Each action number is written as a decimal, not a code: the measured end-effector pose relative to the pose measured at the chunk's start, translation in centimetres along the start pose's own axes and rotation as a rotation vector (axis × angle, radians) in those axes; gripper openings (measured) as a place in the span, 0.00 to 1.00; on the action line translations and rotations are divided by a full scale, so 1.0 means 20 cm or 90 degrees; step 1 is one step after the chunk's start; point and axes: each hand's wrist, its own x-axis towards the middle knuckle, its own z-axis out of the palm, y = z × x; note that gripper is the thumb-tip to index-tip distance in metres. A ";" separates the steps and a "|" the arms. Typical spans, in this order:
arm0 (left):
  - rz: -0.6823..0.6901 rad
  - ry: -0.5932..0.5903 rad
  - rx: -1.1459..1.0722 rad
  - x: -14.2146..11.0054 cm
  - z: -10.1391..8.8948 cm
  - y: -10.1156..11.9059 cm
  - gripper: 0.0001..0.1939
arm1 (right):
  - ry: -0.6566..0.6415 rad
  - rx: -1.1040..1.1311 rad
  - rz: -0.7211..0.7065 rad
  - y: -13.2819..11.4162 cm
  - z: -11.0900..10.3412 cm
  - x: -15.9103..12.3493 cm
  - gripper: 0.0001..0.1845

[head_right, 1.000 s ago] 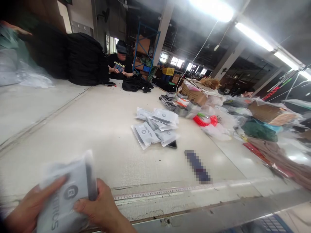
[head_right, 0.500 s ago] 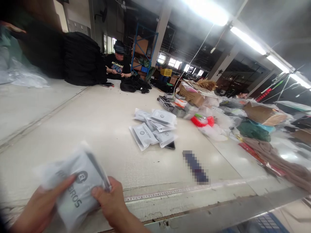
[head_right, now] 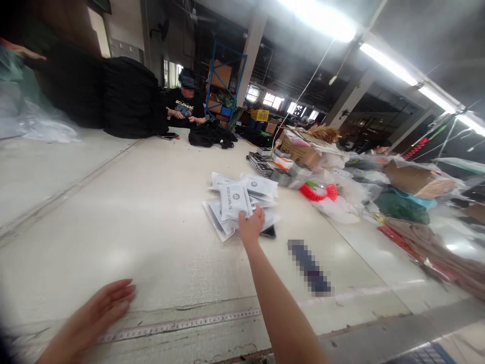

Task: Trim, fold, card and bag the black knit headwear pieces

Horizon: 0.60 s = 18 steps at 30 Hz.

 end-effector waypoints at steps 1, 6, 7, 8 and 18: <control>0.004 -0.010 0.011 0.01 -0.01 -0.01 0.26 | 0.007 -0.032 -0.024 0.01 0.03 -0.02 0.38; 0.016 -0.015 0.128 -0.01 0.00 0.01 0.23 | -0.132 -0.214 -0.246 0.04 0.20 -0.19 0.37; 0.020 -0.010 0.156 -0.02 0.01 0.01 0.23 | -0.154 -0.278 -0.285 0.05 0.22 -0.20 0.36; 0.026 -0.006 0.181 -0.03 0.01 0.02 0.22 | -0.167 -0.340 -0.311 0.06 0.24 -0.20 0.35; 0.071 0.028 0.289 -0.01 0.00 -0.07 0.21 | -0.189 -0.438 -0.271 -0.02 0.37 0.06 0.28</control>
